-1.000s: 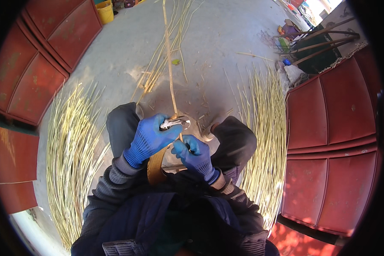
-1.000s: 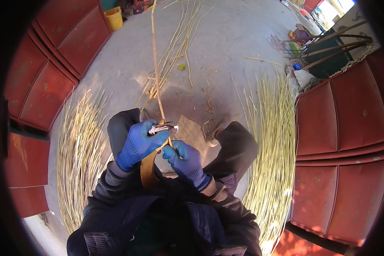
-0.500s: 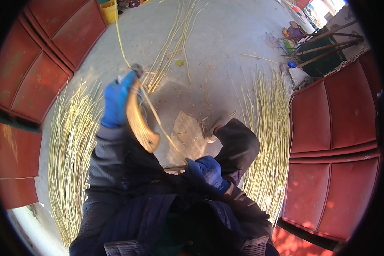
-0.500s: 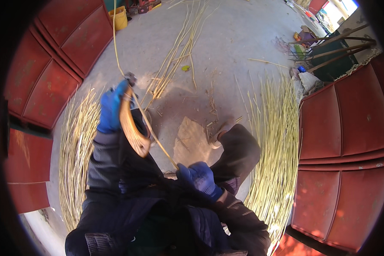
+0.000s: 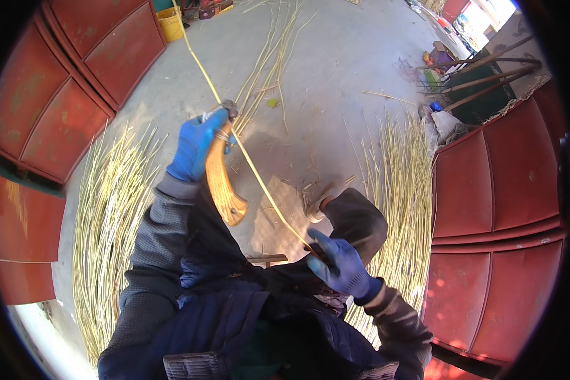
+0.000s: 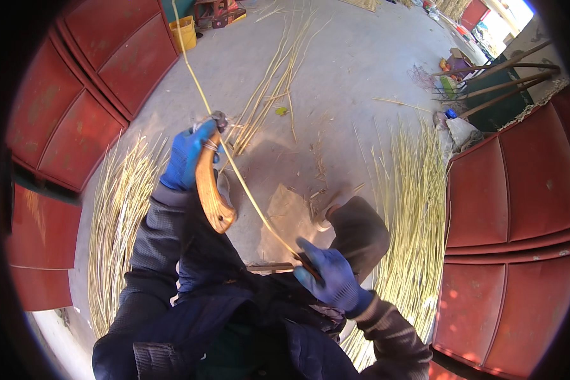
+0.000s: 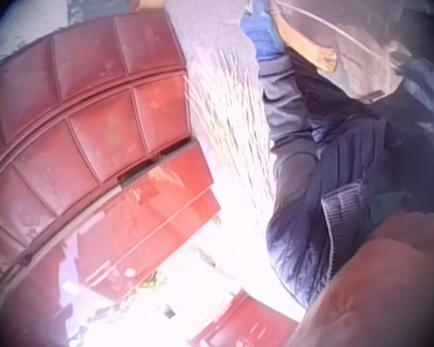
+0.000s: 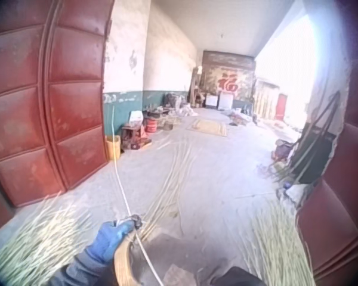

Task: The person sits and repeatedly picks up long bamboo strips from the floor, uses a curved knife to peel or scrape the surface, and then places the processed strips into a pile to the right. The person handles the strips one at a time and continues the peeling cycle throughout the clip.

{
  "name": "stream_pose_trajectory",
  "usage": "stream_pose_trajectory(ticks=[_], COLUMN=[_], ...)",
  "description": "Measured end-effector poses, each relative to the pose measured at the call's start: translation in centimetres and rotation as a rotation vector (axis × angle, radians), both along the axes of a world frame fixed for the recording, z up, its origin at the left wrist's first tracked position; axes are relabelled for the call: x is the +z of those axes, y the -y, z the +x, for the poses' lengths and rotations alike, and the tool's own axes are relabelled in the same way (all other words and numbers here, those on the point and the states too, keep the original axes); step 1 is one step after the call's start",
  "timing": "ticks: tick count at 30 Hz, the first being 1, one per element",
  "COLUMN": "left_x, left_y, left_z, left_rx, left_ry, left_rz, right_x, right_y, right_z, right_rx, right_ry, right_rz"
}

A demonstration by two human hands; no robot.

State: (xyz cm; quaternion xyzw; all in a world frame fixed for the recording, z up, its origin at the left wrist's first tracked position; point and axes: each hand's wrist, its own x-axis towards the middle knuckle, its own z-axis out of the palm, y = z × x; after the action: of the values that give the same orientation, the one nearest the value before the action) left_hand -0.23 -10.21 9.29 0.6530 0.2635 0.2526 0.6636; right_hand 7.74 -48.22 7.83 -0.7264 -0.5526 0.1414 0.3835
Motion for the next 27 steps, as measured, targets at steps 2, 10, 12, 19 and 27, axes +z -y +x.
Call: stream_pose_trajectory(ticks=[2,10,12,19,27], left_x=[-0.3,-2.7,-2.3,0.2,3.4], left_y=[3.5,1.0,-5.0,-25.5,-39.1], left_z=[1.0,-0.3,-2.1,-11.9,-20.8], left_rx=[-0.064,-0.043,0.043,0.448,0.457], left_ry=[0.041,-0.033,-0.179,-0.019,0.138], left_rz=[-0.143,0.673,0.534,0.202,0.119], right_x=[-0.9,-4.9,-4.2,-1.1,-0.4], right_y=[-5.7,-12.5,-6.2,16.3,34.5], right_z=[0.8,-0.5,-0.8,2.1,3.7], right_rx=[-0.030,-0.151,-0.008,0.002,-0.525], right_ry=[-0.156,0.123,0.159,0.585,0.787], right_rz=[0.037,0.079,0.044,-0.271,-0.626])
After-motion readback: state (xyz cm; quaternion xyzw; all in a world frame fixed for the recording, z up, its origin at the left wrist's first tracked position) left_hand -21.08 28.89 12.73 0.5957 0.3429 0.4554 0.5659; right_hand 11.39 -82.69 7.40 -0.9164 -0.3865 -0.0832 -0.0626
